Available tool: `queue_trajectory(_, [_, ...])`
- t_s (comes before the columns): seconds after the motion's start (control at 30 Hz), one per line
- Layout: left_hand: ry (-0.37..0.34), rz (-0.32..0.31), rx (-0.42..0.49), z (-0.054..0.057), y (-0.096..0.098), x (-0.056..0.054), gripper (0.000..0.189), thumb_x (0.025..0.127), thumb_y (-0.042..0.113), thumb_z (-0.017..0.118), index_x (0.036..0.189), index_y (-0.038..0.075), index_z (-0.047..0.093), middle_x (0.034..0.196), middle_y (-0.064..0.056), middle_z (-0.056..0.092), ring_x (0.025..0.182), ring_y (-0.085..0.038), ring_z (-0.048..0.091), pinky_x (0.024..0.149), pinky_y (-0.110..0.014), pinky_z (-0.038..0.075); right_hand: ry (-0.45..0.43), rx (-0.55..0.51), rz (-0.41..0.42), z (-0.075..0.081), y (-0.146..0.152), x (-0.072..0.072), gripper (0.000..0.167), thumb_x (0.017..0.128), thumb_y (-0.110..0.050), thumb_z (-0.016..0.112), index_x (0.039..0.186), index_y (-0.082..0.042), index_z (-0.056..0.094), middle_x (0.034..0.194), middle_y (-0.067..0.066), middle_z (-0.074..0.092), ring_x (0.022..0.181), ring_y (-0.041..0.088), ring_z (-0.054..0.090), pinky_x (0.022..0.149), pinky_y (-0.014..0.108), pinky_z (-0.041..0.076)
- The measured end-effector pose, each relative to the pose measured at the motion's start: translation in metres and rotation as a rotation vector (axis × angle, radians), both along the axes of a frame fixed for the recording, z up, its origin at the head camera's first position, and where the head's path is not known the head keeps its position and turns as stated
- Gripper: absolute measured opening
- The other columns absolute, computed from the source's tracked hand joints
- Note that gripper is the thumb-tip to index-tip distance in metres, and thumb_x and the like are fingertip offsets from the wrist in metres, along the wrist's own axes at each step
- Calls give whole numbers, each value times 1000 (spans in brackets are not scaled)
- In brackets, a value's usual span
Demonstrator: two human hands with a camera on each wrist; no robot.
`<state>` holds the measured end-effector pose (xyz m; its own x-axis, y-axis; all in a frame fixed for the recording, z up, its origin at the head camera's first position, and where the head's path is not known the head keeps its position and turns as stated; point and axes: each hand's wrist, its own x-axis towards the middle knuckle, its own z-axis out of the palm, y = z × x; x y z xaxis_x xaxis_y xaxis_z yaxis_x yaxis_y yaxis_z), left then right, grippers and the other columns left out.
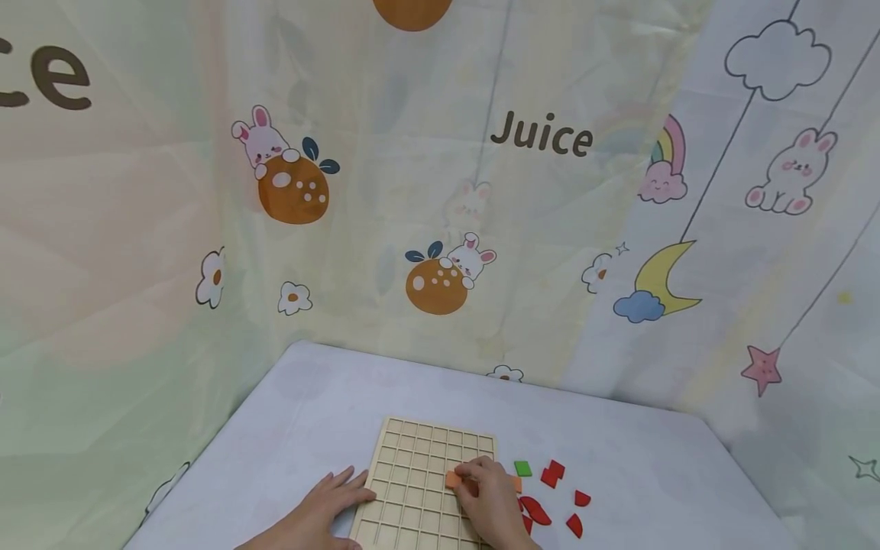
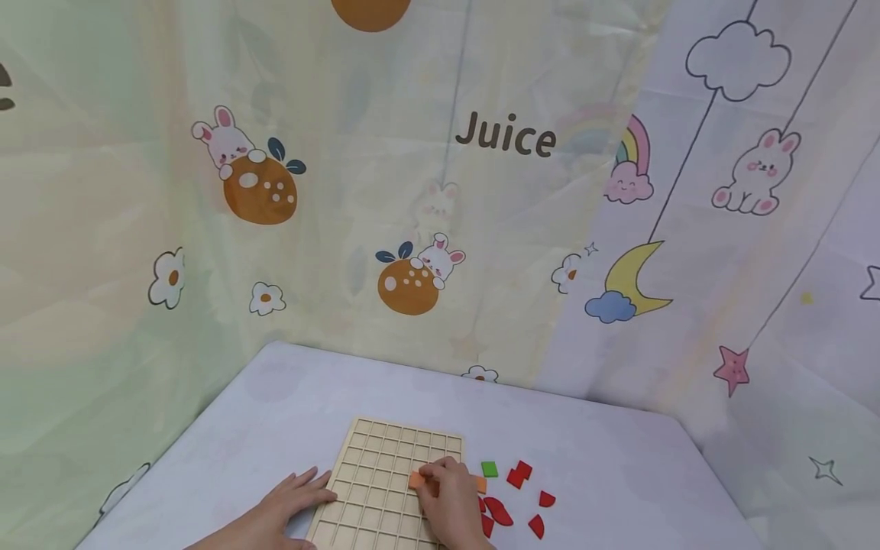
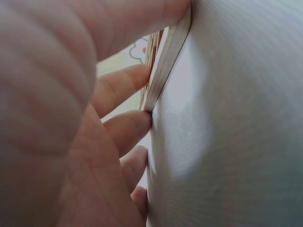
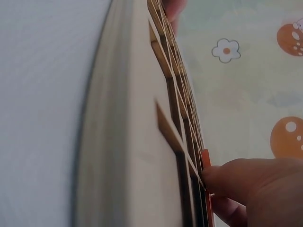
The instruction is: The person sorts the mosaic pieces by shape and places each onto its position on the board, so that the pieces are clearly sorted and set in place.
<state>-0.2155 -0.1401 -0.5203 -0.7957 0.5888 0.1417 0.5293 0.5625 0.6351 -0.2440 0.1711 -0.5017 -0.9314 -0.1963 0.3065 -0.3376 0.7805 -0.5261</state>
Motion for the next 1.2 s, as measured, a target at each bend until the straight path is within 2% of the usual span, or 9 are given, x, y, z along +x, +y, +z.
queue_trajectory(0.43, [3,-5,1,0,0,-1,68,76,51,75,133,18,57,148,-25,42,134,-57,30,99,-76,21,-4,-14,31,-2,2,0,16,81,-16,77,96,-20,76,90,-10,55,77,8,43,59,21,35])
queue_trajectory(0.7, [47,-5,-17,0,1,-1,69,76,51,75,132,17,58,147,-26,42,133,-57,32,98,-76,22,-5,-6,45,-3,4,0,16,81,-16,76,97,-20,75,90,-10,54,77,8,42,60,22,33])
queue_trajectory(0.93, [90,-14,-23,-3,0,-2,67,77,51,74,133,17,57,146,-27,43,131,-58,34,97,-75,25,-26,3,13,-1,2,2,16,81,-13,75,93,-24,75,91,-10,56,80,9,45,61,23,33])
queue_trajectory(1.07, [65,-16,-7,-3,0,-2,67,78,49,74,134,17,57,147,-27,42,132,-58,33,97,-75,24,-29,-16,-1,-1,2,3,16,82,-12,74,93,-24,75,93,-10,58,80,10,46,62,23,34])
queue_trajectory(1.2, [38,-13,2,-1,0,-1,67,78,49,74,134,17,57,148,-26,41,133,-58,31,98,-76,22,-29,-55,-30,-2,3,3,15,85,-14,72,98,-21,75,95,-11,60,85,10,49,65,23,41])
